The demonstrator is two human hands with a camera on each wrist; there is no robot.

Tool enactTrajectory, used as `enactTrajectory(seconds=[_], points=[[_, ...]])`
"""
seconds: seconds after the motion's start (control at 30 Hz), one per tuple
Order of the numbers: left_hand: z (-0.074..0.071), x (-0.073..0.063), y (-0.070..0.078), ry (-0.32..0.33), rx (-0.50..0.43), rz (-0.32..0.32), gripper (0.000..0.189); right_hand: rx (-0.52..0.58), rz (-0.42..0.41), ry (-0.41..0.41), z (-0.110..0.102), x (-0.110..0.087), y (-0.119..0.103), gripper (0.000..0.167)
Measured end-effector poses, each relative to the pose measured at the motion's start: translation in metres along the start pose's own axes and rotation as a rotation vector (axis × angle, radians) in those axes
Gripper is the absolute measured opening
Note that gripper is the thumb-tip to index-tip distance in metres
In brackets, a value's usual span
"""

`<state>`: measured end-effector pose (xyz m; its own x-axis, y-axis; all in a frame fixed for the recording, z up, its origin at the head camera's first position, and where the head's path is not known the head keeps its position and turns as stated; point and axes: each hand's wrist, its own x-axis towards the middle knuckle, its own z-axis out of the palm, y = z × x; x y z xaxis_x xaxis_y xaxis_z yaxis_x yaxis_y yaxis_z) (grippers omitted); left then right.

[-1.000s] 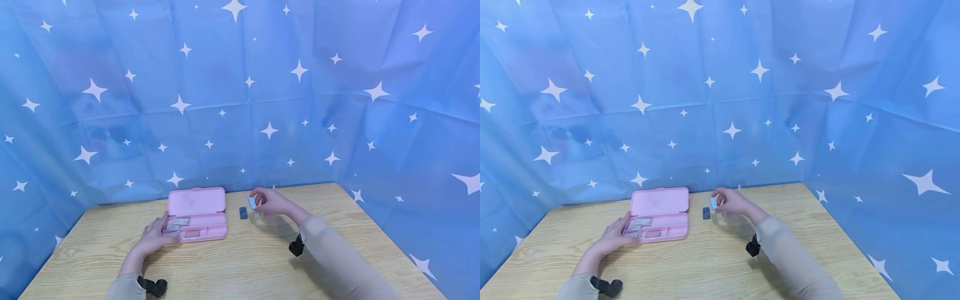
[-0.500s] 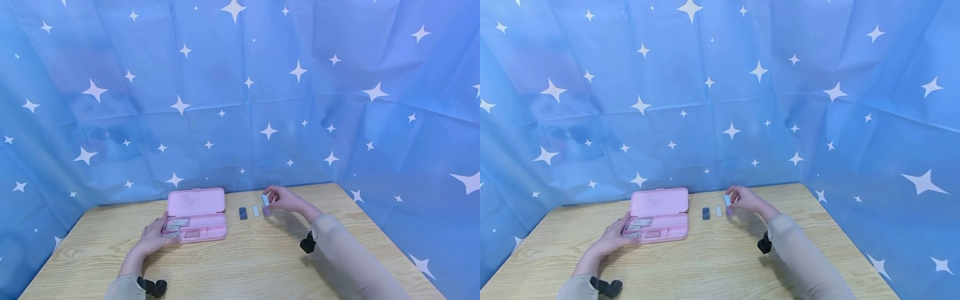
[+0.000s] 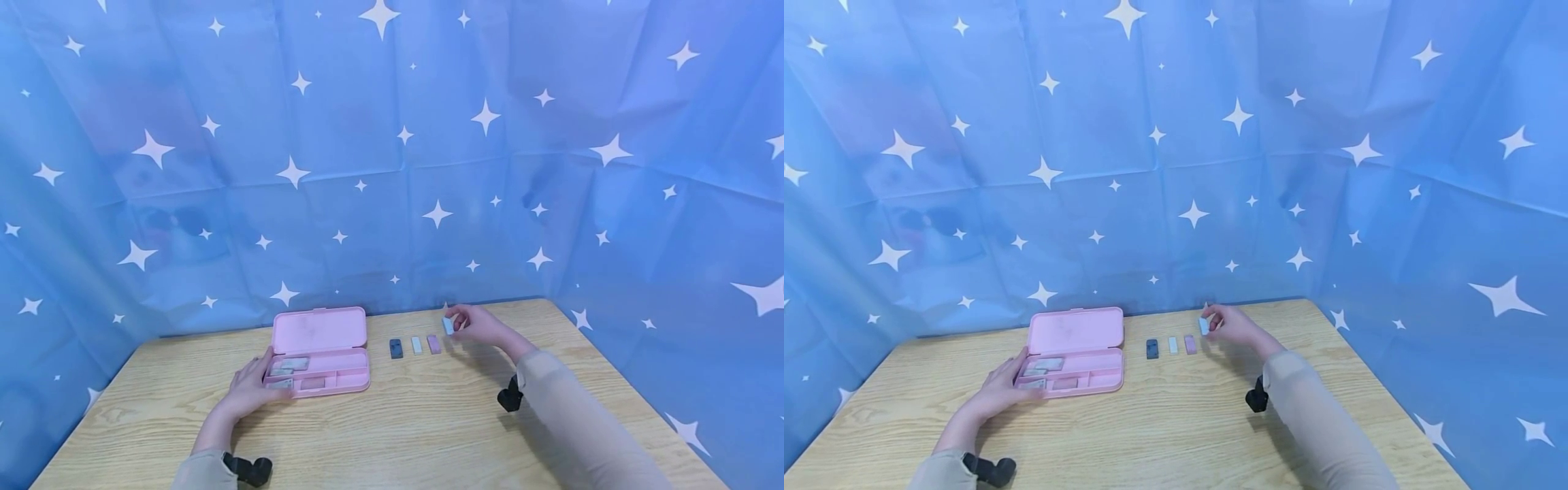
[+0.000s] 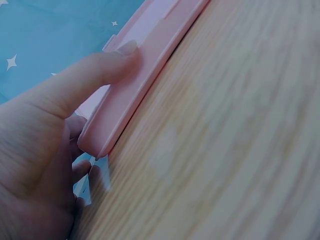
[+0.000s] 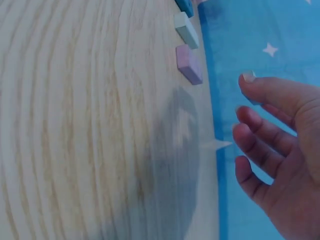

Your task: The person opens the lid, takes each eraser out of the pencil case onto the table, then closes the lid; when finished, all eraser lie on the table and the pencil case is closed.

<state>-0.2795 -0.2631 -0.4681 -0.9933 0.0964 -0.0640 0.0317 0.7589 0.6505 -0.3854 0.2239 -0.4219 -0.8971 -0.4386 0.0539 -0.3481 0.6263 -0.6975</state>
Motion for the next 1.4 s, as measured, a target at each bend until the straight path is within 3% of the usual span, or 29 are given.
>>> enactTrajectory(seconds=[0.4,1.4], points=[[0.001,0.003,-0.004,0.008,0.002,0.010,0.121,0.005,0.039,-0.014,0.006,0.000,0.017,0.040],[0.001,0.002,-0.002,0.015,-0.014,0.001,0.121,-0.050,0.035,-0.068,0.014,0.000,0.023,0.040]])
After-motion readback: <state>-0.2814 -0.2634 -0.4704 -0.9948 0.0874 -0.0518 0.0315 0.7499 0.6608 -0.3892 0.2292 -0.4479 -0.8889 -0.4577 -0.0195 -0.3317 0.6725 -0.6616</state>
